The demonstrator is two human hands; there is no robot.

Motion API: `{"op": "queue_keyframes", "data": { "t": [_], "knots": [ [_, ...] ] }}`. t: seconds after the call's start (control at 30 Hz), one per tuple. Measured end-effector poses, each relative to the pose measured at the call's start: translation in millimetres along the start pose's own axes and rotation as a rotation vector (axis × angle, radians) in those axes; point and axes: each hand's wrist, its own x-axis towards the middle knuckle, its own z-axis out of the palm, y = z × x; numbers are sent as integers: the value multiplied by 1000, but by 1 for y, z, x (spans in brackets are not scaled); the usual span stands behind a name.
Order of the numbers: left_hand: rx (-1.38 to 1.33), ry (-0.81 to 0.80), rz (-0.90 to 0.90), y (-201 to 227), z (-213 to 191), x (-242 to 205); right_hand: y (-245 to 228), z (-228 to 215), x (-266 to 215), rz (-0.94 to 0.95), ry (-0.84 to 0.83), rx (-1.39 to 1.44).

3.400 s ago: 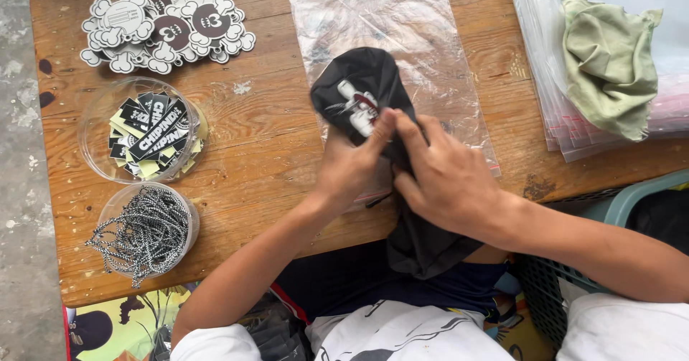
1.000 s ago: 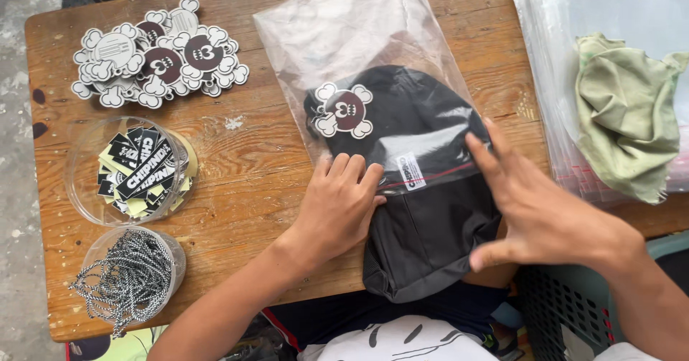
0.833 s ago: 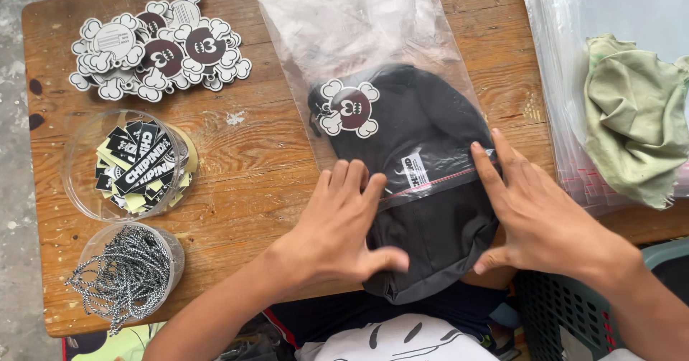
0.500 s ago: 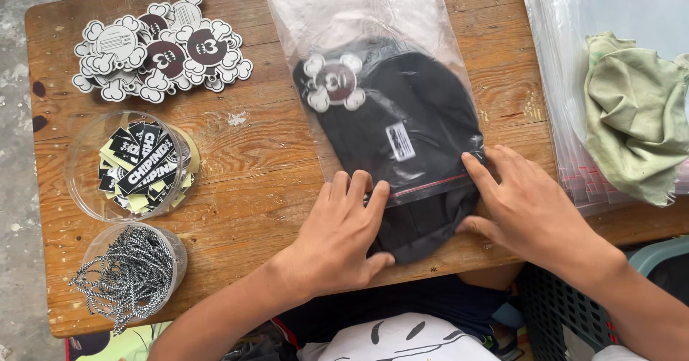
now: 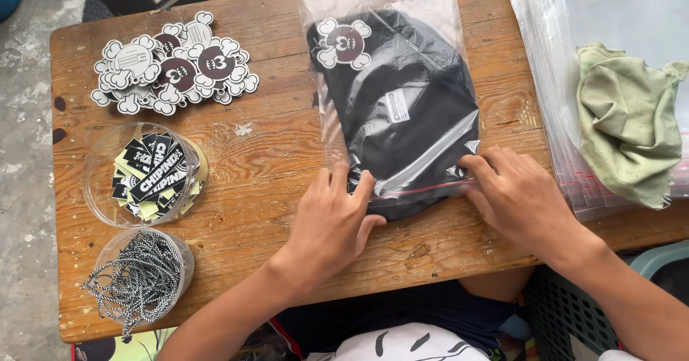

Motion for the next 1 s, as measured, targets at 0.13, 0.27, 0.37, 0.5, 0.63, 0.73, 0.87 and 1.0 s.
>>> {"op": "queue_keyframes", "data": {
  "t": [0.13, 0.27, 0.37, 0.5, 0.63, 0.73, 0.87, 1.0],
  "knots": [
    [16, 89, -6, 2, 7, 4, -1, -3, 1, 13, -11, 65],
    [41, 289, 57, -6, 25, 10, 3, -3, 2, -25, -17, 79],
    [44, 308, 95, -4, 31, 12, 13, -3, -1, 11, -106, 22],
    [76, 90, 55, 9, 29, 3, 20, -10, -6, 34, -297, 1],
    [-18, -100, 24, 6, -2, -10, 9, -31, -3, -45, -342, -60],
    [-293, -80, 24, -11, -32, -42, -9, -47, 14, -160, -145, -166],
    [-393, 260, -94, -44, -76, -92, -61, -68, 68, -397, -75, 0],
    [-210, 478, -293, -91, -97, -128, -132, -71, 137, -697, -97, 137]
  ]
}}
